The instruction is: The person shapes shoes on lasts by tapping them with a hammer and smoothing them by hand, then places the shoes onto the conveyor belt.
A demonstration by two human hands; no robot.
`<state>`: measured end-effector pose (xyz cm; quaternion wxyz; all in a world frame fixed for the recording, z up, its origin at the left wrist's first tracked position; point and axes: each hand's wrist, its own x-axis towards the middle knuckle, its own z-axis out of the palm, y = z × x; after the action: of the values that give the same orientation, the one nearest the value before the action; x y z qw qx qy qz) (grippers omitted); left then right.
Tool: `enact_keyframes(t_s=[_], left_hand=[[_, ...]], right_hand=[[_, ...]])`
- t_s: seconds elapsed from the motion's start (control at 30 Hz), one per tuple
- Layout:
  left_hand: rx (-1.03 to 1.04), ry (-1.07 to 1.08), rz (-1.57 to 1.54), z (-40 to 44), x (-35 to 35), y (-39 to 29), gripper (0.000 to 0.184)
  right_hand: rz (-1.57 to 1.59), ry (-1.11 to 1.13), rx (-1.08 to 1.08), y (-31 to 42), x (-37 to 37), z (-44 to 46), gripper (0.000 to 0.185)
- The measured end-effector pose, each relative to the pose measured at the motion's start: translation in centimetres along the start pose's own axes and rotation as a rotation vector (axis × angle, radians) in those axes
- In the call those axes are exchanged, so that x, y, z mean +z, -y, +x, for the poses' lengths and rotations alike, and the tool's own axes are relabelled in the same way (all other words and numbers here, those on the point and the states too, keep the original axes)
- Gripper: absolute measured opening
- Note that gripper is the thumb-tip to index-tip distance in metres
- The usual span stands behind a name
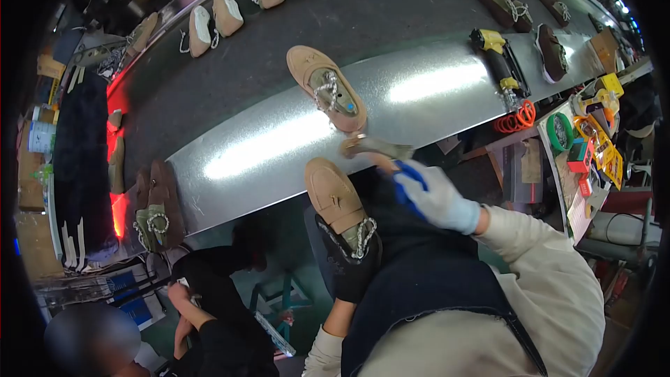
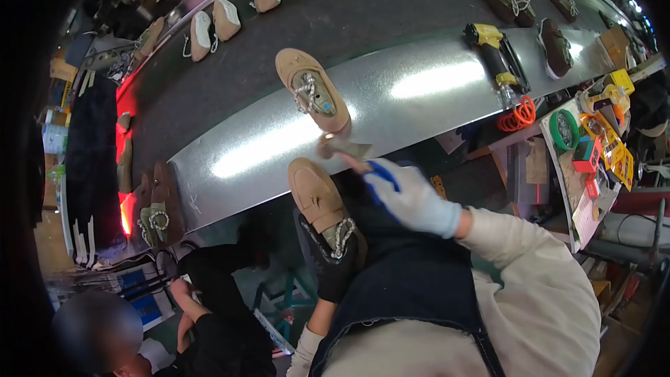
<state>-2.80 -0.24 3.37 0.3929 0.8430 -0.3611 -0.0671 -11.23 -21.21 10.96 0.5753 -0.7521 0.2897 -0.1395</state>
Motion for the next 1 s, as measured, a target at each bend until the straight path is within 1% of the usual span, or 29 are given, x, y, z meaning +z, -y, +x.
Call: enact_keyframes(t_s=[0.03,0.2,0.23,0.3,0.57,0.6,0.63,0.7,0.8,0.83,1.0], left_hand=[[0.011,-0.008,-0.005,0.0,0.0,0.1,0.089],[-0.105,-0.004,-0.193,-0.2,-0.5,0.5,0.089],[-0.085,-0.006,-0.193,1.1,-0.7,1.0,0.089],[-0.110,-0.002,-0.206,4.5,-0.8,1.2,0.084],[-0.261,0.023,-0.228,18.0,-3.3,1.4,0.063],[-0.243,0.053,-0.038,20.0,-3.5,1.0,0.054],[-0.228,0.046,-0.032,20.9,-3.4,0.9,0.054],[-0.072,-0.069,0.006,22.2,-2.2,1.2,0.048],[0.162,-0.228,0.069,22.4,2.6,3.4,0.041],[0.174,-0.229,0.081,23.9,2.6,3.2,0.041],[0.037,-0.076,-0.067,32.0,4.3,1.6,0.059]], right_hand=[[-0.006,-0.007,-0.011,-0.9,-1.5,0.5,0.026],[-0.771,-0.381,-0.199,-5.2,-8.7,2.2,0.030],[-0.769,-0.402,-0.206,-5.1,-8.9,2.4,0.030],[-0.812,-0.357,-0.189,-4.8,-9.4,3.2,0.038],[-0.960,-0.129,-0.098,-2.8,-8.1,8.7,0.070],[-0.714,-0.027,-0.098,-1.6,-6.4,10.2,0.080],[-0.708,-0.041,-0.108,-0.7,-5.2,11.3,0.080],[-0.679,0.097,-0.027,0.8,-2.7,13.3,0.089],[-0.622,0.308,0.100,1.2,-0.3,15.6,0.102],[-0.610,0.301,0.091,0.8,-0.3,16.9,0.102],[-0.617,0.045,-0.107,-1.8,-1.4,23.8,0.088]])
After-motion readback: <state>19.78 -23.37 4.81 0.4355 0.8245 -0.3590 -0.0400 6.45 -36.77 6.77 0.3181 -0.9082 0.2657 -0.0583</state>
